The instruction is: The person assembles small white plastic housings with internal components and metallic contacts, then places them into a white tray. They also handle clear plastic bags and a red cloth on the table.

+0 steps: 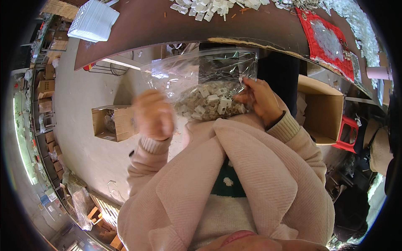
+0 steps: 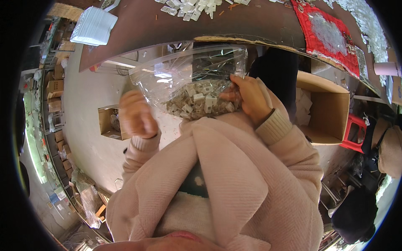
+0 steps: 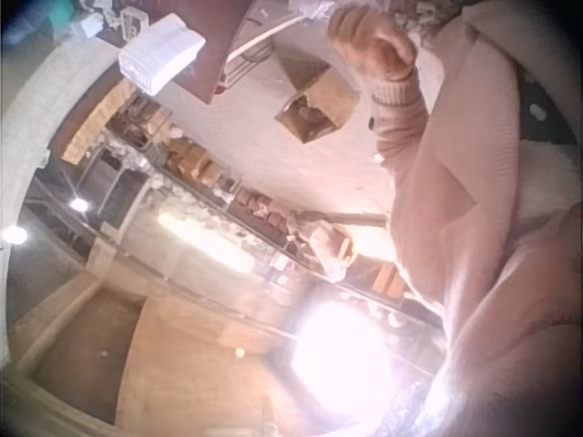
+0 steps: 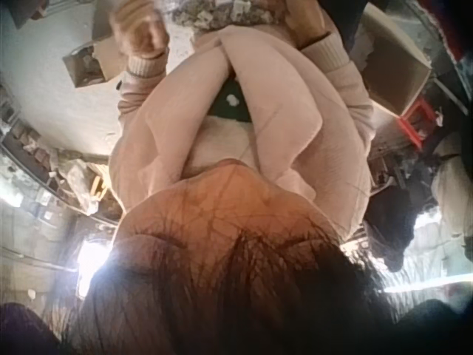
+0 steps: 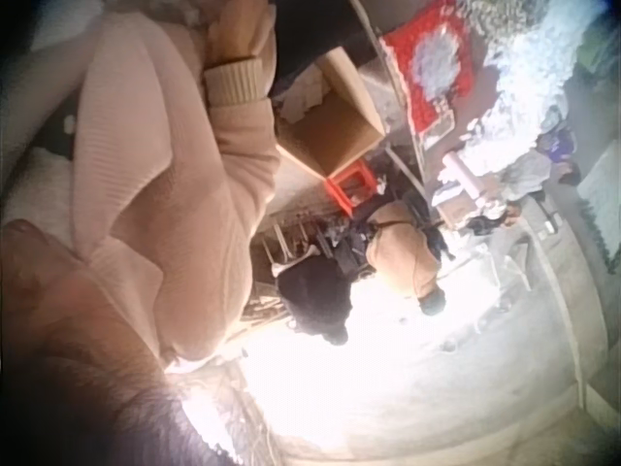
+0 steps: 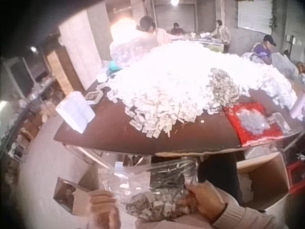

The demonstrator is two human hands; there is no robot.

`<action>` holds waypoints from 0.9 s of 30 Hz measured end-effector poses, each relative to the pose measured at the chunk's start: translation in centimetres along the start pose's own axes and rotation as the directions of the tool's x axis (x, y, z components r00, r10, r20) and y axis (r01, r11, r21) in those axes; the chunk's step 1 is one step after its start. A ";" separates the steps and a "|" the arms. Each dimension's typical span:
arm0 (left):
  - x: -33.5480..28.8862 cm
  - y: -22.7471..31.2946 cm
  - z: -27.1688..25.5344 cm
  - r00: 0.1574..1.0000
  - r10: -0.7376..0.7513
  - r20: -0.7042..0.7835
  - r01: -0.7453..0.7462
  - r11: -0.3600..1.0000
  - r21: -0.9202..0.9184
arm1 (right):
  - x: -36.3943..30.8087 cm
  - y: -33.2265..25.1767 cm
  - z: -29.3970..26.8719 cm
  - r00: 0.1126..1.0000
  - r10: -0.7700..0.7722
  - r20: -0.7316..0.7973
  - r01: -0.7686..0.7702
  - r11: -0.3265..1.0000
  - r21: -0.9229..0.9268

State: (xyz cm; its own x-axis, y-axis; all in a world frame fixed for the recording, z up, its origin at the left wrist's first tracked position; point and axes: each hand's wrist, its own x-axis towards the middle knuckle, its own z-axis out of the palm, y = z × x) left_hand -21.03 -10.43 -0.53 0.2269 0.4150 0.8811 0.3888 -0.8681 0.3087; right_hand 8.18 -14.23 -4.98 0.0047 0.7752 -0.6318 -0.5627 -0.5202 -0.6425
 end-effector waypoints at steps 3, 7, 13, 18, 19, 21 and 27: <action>1.9 -1.4 4.2 0.730 0.255 0.634 -0.125 0.962 -0.244 | 0.0 0.2 0.2 0.999 -0.014 0.037 0.011 0.998 0.063; 0.0 -3.9 6.2 0.371 -0.056 0.927 0.613 0.765 -0.199 | -0.5 0.5 0.0 0.994 -0.104 0.040 0.095 0.979 0.182; -5.4 -4.9 5.5 0.394 -0.265 0.880 0.823 0.527 -0.210 | -3.8 -1.3 -2.5 0.816 -0.569 0.100 0.390 0.414 -0.823; -7.4 -6.1 5.2 0.364 -0.373 0.853 0.885 0.424 -0.193 | -2.1 1.3 -1.6 0.898 -0.140 0.417 0.427 0.501 -0.753; -7.8 -6.3 5.0 0.313 -0.400 0.861 0.929 0.316 -0.191 | -1.7 2.0 -1.6 0.876 -0.178 0.447 0.474 0.481 -0.738; -8.4 -7.0 4.5 0.275 -0.409 0.870 0.960 0.157 -0.230 | -1.5 2.9 -1.5 0.887 -0.180 0.425 0.460 0.432 -0.776; -5.6 -7.0 3.1 0.379 -0.265 0.887 0.914 0.261 -0.312 | -5.6 2.1 1.4 0.628 -0.646 0.435 0.748 0.345 -0.567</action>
State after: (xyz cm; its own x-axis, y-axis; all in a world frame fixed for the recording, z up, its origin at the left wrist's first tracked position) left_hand -22.26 -5.79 -8.77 0.7748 0.6288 -0.0660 0.0298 0.0679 0.9972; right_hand 5.86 -19.19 -2.19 0.0070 0.9784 0.2065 0.2781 0.1965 -0.9402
